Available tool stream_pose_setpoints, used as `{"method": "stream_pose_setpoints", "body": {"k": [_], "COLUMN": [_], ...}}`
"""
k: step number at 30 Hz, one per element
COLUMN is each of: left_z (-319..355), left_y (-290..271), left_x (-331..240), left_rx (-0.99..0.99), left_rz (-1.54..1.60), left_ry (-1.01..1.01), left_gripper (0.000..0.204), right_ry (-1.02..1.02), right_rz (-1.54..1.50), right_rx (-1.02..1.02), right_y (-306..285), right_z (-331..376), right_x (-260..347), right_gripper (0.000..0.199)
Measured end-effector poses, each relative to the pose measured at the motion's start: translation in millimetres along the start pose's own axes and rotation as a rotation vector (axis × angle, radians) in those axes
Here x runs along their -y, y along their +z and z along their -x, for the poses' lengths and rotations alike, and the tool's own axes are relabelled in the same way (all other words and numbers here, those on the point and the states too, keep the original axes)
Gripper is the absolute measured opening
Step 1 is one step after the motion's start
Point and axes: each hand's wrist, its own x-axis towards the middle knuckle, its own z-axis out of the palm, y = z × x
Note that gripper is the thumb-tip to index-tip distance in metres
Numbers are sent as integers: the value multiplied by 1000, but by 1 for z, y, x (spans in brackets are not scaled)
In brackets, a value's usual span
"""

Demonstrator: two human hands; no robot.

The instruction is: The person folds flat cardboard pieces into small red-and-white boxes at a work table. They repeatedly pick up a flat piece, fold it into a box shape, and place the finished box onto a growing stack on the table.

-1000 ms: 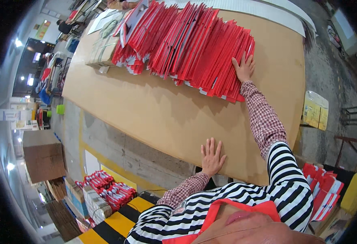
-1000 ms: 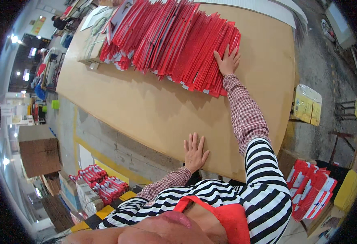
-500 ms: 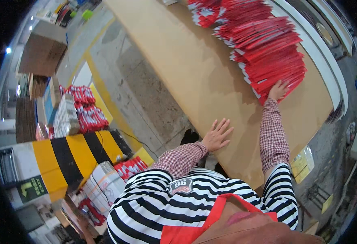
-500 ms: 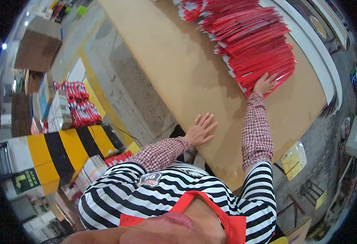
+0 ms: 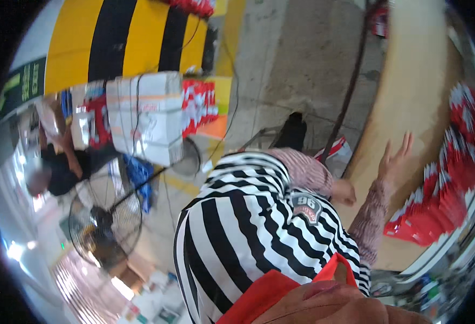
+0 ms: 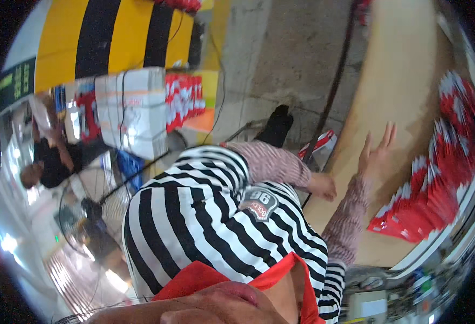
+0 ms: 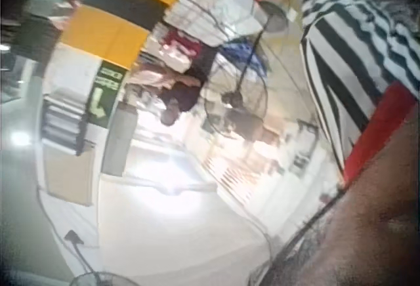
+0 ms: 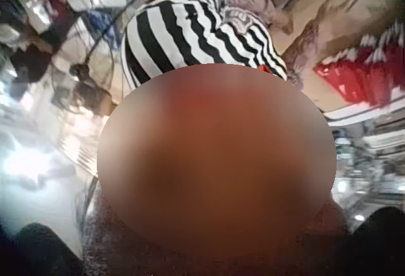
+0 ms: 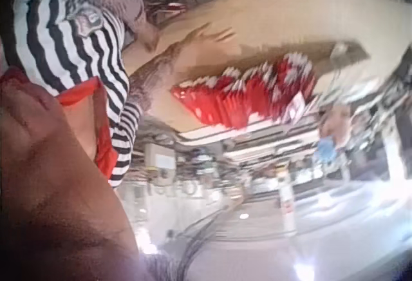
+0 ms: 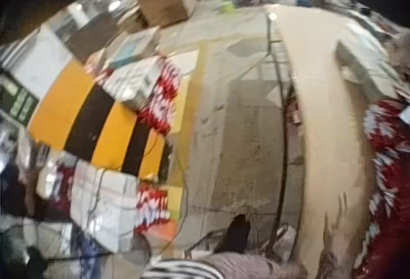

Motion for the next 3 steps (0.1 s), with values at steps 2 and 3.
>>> {"method": "stream_pose_setpoints", "body": {"k": [2, 3], "left_z": [58, 102], "left_y": [-16, -38], "left_x": [31, 60], "left_rx": [-597, -690], "left_rz": [166, -77], "left_ry": [-51, -173], "left_gripper": [33, 33], "right_ry": [-64, -79], "right_rz": [-99, -124], "right_rx": [80, 126], "right_y": [59, 77], "right_z": [-52, -54], "right_x": [-17, -11], "right_gripper": [63, 63]}}
